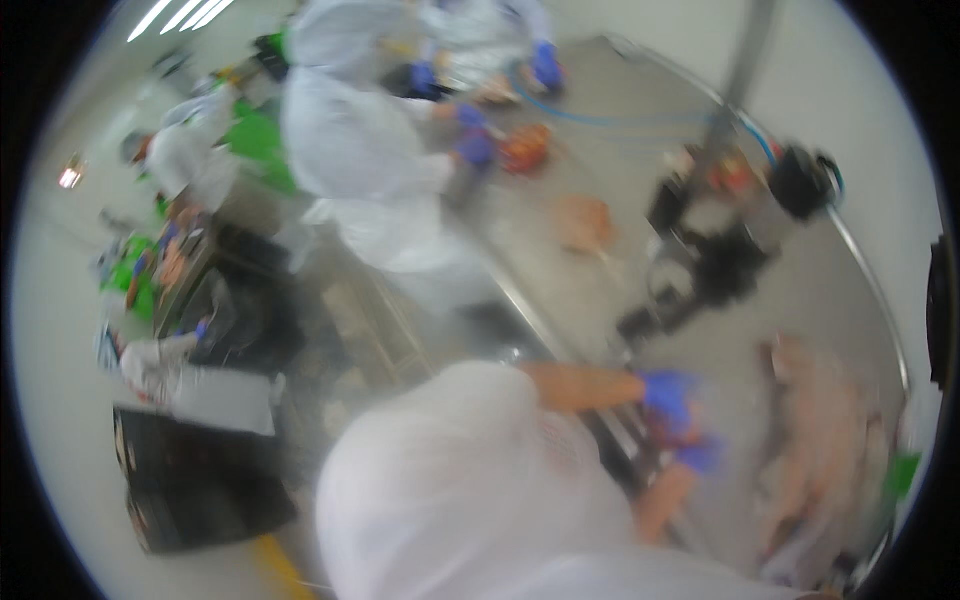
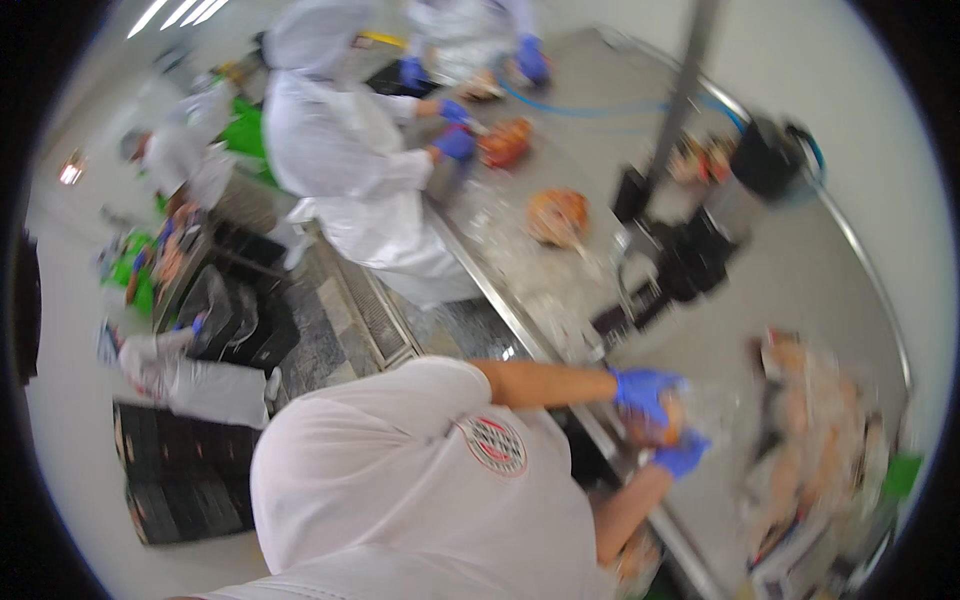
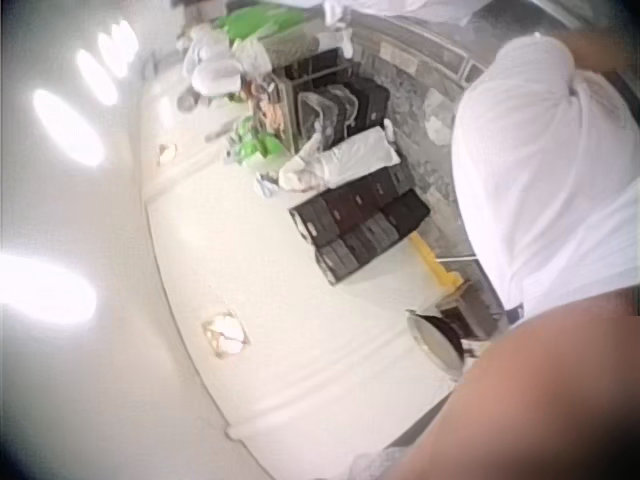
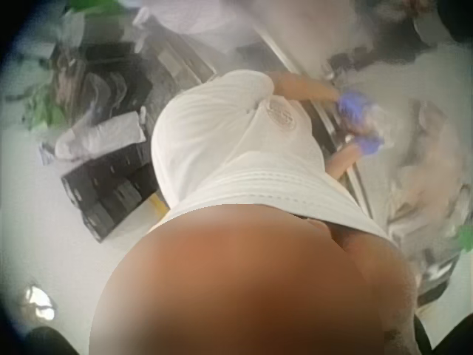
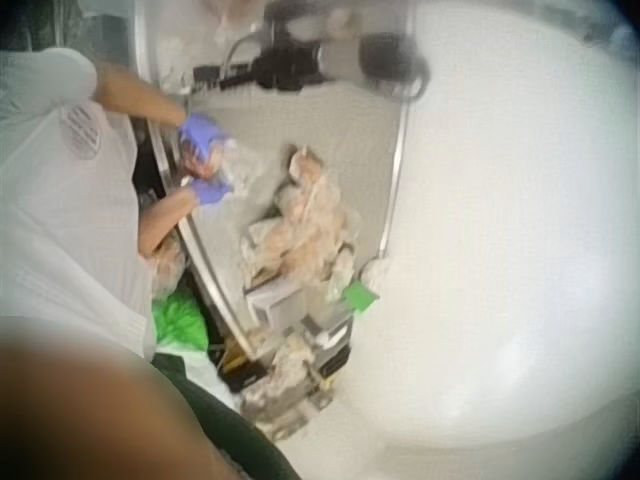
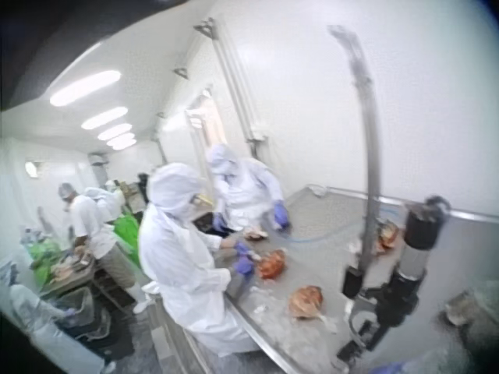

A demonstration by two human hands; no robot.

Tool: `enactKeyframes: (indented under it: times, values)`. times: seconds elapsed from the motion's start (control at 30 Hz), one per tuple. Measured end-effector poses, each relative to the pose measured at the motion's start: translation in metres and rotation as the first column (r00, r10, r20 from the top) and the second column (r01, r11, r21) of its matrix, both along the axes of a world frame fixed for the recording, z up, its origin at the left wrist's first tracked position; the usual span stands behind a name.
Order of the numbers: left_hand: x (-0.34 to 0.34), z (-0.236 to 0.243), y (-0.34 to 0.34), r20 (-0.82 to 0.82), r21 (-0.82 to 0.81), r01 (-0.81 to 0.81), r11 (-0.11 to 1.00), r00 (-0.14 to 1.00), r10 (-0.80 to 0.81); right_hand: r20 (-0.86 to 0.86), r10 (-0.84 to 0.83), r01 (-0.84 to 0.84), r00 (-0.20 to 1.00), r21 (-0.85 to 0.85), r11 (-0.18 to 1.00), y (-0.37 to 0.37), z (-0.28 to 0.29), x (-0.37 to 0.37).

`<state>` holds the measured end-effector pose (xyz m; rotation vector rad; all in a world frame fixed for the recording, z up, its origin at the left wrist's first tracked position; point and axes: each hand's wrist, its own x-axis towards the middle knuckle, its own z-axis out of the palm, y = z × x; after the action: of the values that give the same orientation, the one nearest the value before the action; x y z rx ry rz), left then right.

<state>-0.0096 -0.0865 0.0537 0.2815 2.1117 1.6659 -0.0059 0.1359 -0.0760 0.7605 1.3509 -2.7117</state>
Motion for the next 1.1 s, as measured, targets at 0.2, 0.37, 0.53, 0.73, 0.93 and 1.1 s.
enactKeyframes:
  times: [0.2, 0.37, 0.53, 0.73, 0.93, 1.1]
  values:
    - [-0.025, -0.039, 0.003, -0.135, -0.106, -0.156, 0.982, 0.981, 0.142, -0.188, 0.560, -0.060, 0.807, 0.917, 0.395, -0.020, 0.079, -0.030]
    - [-0.060, -0.012, 0.018, 0.023, -0.050, -0.142, 0.989, 0.989, 0.143, -0.172, 0.230, -0.200, 0.958, 0.172, 0.964, -0.024, 0.127, -0.022]
    - [-0.071, -0.058, 0.017, 0.035, 0.300, -0.170, 0.939, 0.985, 0.167, -0.244, -0.025, 0.000, 0.970, -0.103, 0.995, -0.039, 0.114, -0.028]
    - [-0.066, 0.005, 0.036, -0.280, -0.566, -0.030, 0.824, 0.947, -0.157, -0.178, 0.479, -0.449, 0.859, 0.185, 0.874, -0.025, 0.113, -0.013]
    - [-0.045, 0.036, 0.052, 0.564, 0.529, -0.371, 0.763, 0.826, 0.010, -0.129, 0.585, -0.391, 0.801, 0.627, 0.674, -0.037, 0.085, -0.008]
    - [-0.042, 0.030, 0.016, -0.189, 0.042, 0.352, 0.935, 0.922, -0.338, -0.064, 0.393, -0.295, 0.918, 0.553, 0.779, -0.046, 0.131, -0.001]
